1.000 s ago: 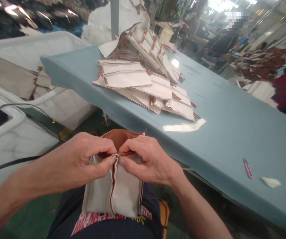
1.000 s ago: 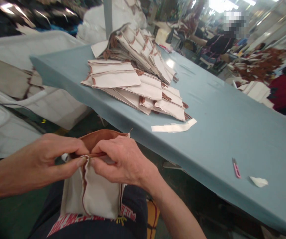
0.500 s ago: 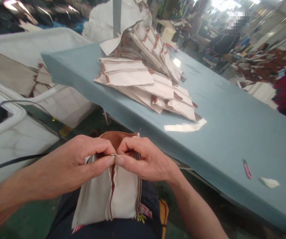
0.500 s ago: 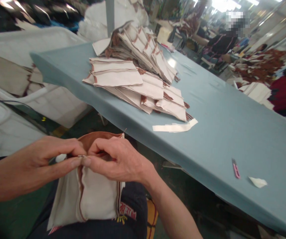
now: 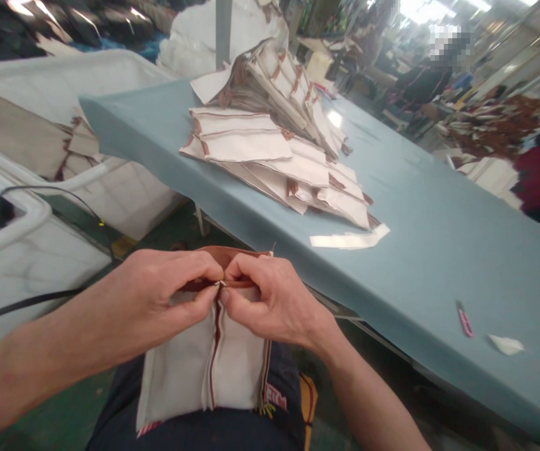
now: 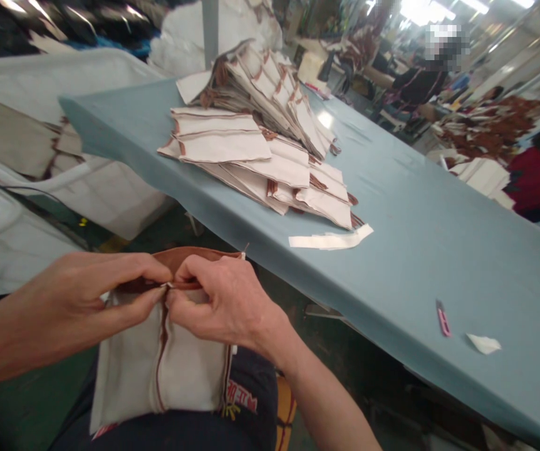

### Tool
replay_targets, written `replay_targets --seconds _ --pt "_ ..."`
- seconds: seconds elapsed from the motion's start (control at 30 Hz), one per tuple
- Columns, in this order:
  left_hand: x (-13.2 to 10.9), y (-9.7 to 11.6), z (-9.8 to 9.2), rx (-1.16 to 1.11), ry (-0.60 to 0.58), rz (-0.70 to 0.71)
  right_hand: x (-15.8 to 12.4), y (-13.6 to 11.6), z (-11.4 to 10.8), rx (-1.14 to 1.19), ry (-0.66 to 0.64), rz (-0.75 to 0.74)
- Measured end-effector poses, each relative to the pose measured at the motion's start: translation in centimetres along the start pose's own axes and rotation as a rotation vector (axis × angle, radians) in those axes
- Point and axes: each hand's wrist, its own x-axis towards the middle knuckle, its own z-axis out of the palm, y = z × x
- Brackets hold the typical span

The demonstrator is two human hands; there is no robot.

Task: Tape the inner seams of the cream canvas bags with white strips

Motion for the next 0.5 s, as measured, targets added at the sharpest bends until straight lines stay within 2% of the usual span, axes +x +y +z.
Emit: replay_targets --seconds 0.2,0.27,0.43,0.5 --pt "-0.3 -0.9 0.7 0.011 0.04 0.098 0.1 -0.2 0.1 -0.157 0.012 0.045" --pt "-0.5 -1.1 0.9 0.04 0.045 0.119 0.4 -0.2 0.1 -0.145 -0.004 0.041" --pt "-1.0 -1.4 0.9 0.165 0.041 0.221 0.9 0.3 -0.1 0.194 -0.105 0.034" --pt "-1.3 -1.6 0.8 0.177 0.034 0.221 1.0 0.5 -0.2 0.349 -0.157 0.059"
